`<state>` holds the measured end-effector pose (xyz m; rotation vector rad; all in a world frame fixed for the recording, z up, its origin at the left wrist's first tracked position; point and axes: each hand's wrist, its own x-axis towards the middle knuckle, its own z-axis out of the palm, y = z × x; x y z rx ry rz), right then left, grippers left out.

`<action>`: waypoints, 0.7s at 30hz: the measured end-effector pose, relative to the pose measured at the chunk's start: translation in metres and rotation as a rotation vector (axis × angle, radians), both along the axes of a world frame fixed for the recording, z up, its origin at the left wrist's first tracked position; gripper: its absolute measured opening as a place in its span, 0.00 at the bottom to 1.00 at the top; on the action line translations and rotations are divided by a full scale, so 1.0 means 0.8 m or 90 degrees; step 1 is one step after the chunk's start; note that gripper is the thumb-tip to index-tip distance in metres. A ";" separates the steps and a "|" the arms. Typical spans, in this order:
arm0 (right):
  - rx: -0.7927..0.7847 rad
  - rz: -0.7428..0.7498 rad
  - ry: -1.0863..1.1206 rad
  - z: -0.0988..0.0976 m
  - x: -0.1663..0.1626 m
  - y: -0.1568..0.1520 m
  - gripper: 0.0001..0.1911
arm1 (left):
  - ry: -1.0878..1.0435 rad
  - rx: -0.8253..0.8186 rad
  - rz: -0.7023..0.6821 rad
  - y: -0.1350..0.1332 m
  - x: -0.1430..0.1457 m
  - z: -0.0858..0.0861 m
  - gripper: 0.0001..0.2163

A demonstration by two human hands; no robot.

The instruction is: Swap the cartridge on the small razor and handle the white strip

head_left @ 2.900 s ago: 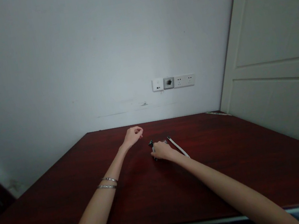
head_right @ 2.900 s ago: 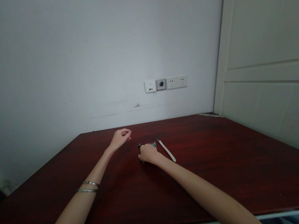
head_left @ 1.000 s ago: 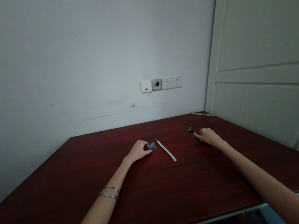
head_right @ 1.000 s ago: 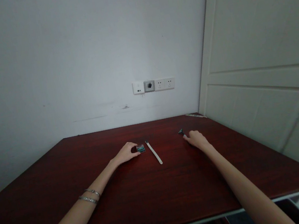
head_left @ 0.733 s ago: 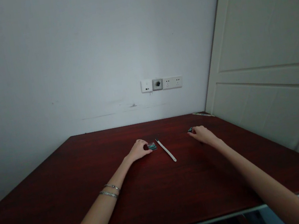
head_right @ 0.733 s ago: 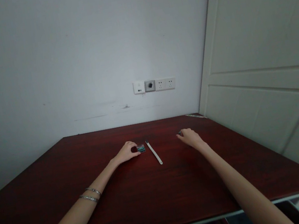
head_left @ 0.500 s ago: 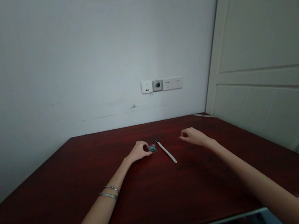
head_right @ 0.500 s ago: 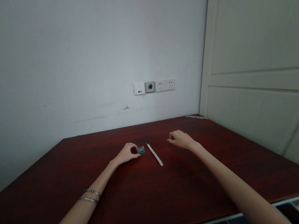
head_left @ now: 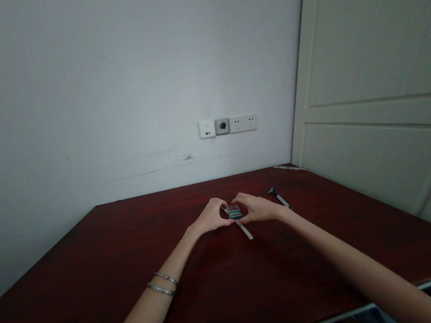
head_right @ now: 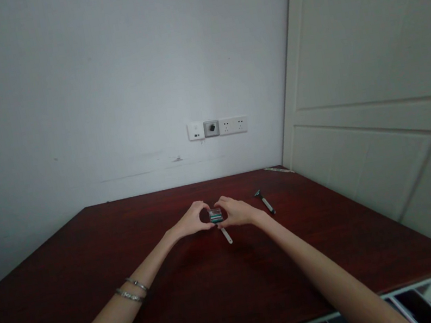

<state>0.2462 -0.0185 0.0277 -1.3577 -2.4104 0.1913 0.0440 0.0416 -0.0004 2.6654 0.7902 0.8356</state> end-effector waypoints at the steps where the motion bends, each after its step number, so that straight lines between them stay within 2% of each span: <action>1: -0.006 0.002 -0.007 0.001 0.000 0.000 0.28 | 0.002 0.005 -0.008 -0.001 0.004 0.001 0.19; 6: -0.026 -0.001 -0.003 0.001 0.009 -0.001 0.22 | 0.015 -0.009 -0.030 -0.004 0.016 0.001 0.20; 10: -0.028 0.002 0.035 0.002 0.035 0.003 0.23 | -0.047 -0.052 0.013 0.001 0.020 -0.003 0.25; 13: -0.010 -0.016 0.056 0.006 0.069 0.011 0.24 | -0.107 -0.050 0.078 0.009 0.018 -0.007 0.19; 16: 0.005 -0.056 0.058 0.008 0.115 0.018 0.26 | -0.110 -0.052 0.146 0.016 0.011 -0.009 0.14; 21: -0.025 -0.152 0.043 0.002 0.198 0.026 0.28 | -0.057 -0.124 0.249 0.017 0.002 -0.007 0.14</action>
